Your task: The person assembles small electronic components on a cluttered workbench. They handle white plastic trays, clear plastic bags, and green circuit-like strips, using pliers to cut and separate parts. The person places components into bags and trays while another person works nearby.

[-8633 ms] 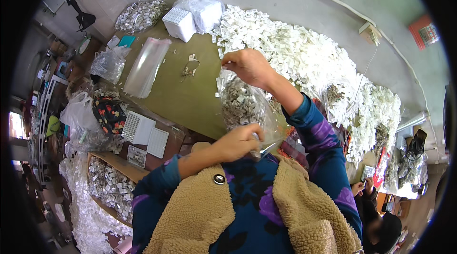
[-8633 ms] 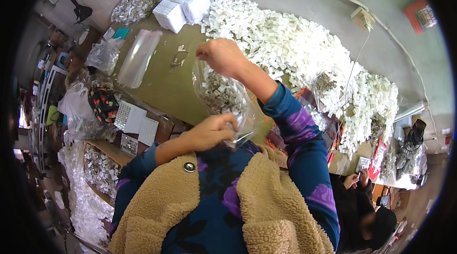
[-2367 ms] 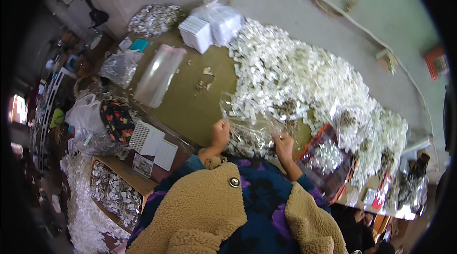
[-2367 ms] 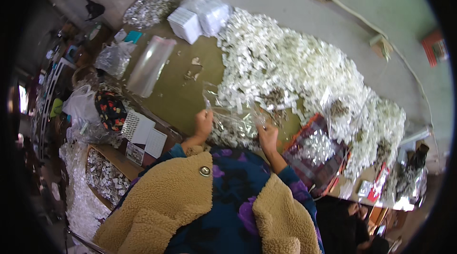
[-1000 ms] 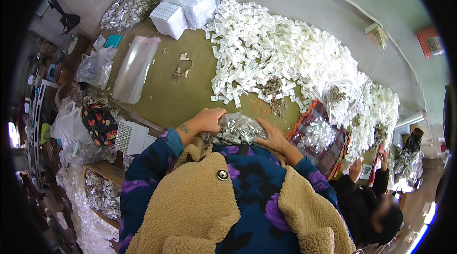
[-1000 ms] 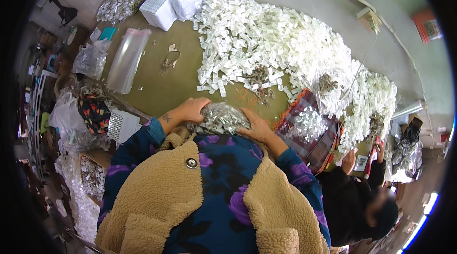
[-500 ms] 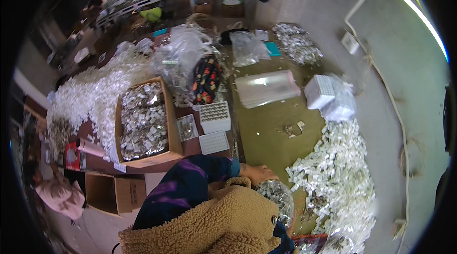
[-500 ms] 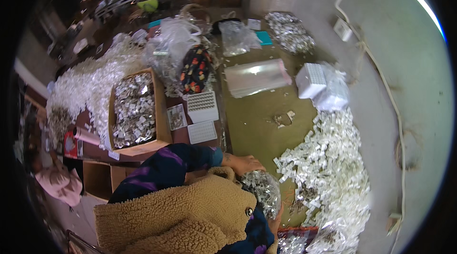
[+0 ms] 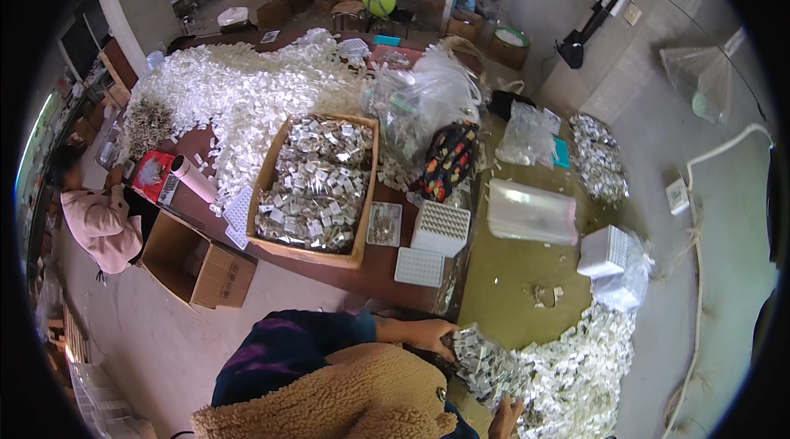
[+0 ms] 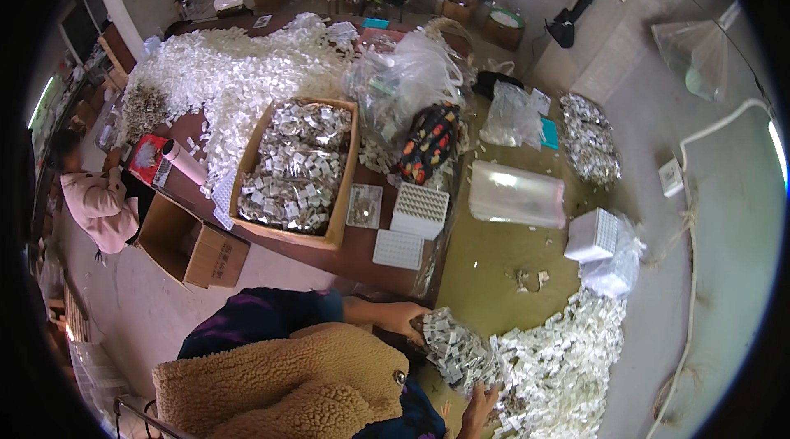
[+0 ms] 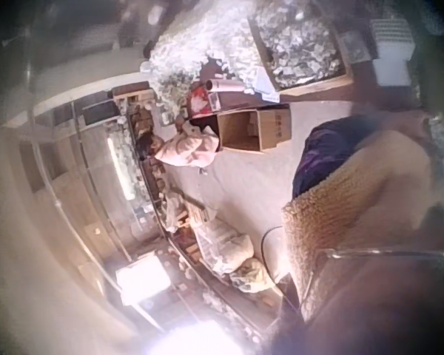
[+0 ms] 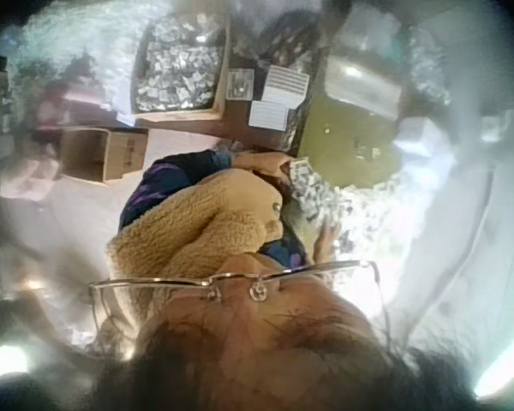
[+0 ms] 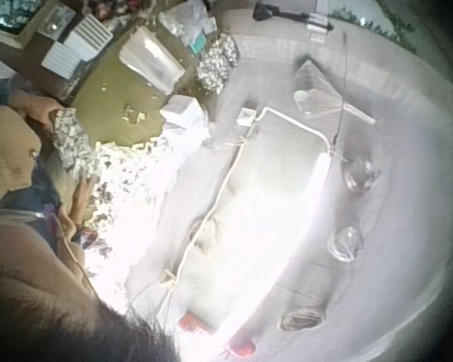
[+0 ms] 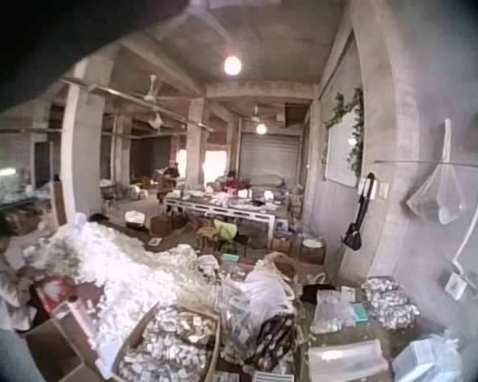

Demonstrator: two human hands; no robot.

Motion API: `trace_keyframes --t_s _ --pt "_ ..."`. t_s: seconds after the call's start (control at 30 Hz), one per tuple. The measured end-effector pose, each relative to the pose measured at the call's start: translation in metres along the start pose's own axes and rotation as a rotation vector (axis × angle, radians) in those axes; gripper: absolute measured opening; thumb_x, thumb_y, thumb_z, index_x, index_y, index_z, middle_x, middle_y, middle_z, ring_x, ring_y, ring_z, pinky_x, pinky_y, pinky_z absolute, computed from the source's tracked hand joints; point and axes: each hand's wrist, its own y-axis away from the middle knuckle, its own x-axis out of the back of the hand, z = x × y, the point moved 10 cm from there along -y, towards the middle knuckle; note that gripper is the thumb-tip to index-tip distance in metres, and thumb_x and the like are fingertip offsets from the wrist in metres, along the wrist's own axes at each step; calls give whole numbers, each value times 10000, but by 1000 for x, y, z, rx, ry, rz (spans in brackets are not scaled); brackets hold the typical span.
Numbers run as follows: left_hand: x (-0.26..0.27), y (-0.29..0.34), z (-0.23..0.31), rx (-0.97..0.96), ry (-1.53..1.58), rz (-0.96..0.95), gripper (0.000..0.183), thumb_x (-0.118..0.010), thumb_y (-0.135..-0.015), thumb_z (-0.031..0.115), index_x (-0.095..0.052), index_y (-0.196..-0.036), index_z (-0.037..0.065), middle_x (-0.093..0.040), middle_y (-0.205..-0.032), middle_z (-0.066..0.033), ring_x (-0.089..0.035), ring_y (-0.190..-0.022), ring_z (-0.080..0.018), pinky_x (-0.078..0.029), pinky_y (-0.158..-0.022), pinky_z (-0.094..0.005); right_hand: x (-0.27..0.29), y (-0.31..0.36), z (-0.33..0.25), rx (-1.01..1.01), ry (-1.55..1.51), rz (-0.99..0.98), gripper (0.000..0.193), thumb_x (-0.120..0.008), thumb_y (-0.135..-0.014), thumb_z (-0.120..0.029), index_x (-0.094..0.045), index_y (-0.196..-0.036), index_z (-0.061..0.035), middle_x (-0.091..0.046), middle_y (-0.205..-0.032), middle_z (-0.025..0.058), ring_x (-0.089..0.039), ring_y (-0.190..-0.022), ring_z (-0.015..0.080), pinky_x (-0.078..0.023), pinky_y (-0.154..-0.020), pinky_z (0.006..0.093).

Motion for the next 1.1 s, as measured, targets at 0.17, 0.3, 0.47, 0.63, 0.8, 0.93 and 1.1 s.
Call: trace_keyframes --t_s 0.17,0.3,0.47,0.63,0.8,0.93,1.1 --pt "133 99 46 22 -147 452 856 -852 -685 514 -554 -1275 -30 -679 -1109 -214 -659 -1037 -296 -494 -914 -370 -147 -50 -159 154 -194 -320 359 -645 -878 -189 -584 -1157 28 -616 -916 52 -543 -790 139 -458 -712 318" --pt "259 178 101 -40 -247 779 733 -868 -688 467 -629 -1186 -15 -720 -1026 -153 -686 -922 -219 -525 -858 -358 -291 -67 -271 102 -14 -602 278 -615 -927 -170 -623 -1141 8 -663 -958 46 -581 -837 115 -484 -728 302" --pt "387 290 152 -99 -165 1124 781 -758 -781 576 -604 -1234 -42 -699 -1057 -176 -669 -984 -270 -522 -925 -406 -436 -64 -454 567 -230 -819 246 -608 -949 -156 -632 -1113 25 -644 -831 25 -553 -674 62 -449 -568 245" --pt "500 371 114 121 -220 1399 937 -668 -728 777 -645 -1108 -79 -671 -1004 -205 -624 -994 -290 -474 -918 -384 -582 -64 -520 540 -427 -991 308 -671 -928 -285 -630 -954 19 -569 -626 4 -497 -493 79 -376 -444 271" --pt "539 378 9 346 -111 1644 908 -621 -778 755 -637 -1157 -70 -670 -1005 -169 -598 -1006 -258 -429 -959 -393 -660 -95 -480 493 -31 -745 459 -701 -887 -403 -590 -825 38 -555 -576 49 -557 -487 148 -403 -447 315" --pt "544 386 58 646 -751 1737 684 -673 -839 562 -631 -1141 -51 -658 -1115 -266 -626 -1035 -408 -470 -925 -465 -678 -104 -460 405 -5 -819 500 -690 -877 -440 -577 -810 43 -573 -577 115 -589 -498 192 -474 -503 380" --pt "495 292 155 -50 -1345 1577 441 -558 -972 357 -583 -1318 85 -531 -1391 -184 -464 -1324 -348 -321 -1079 -545 -660 -91 -467 575 57 -703 619 -620 -894 -486 -563 -1132 83 -670 -773 217 -662 -722 361 -518 -708 475"
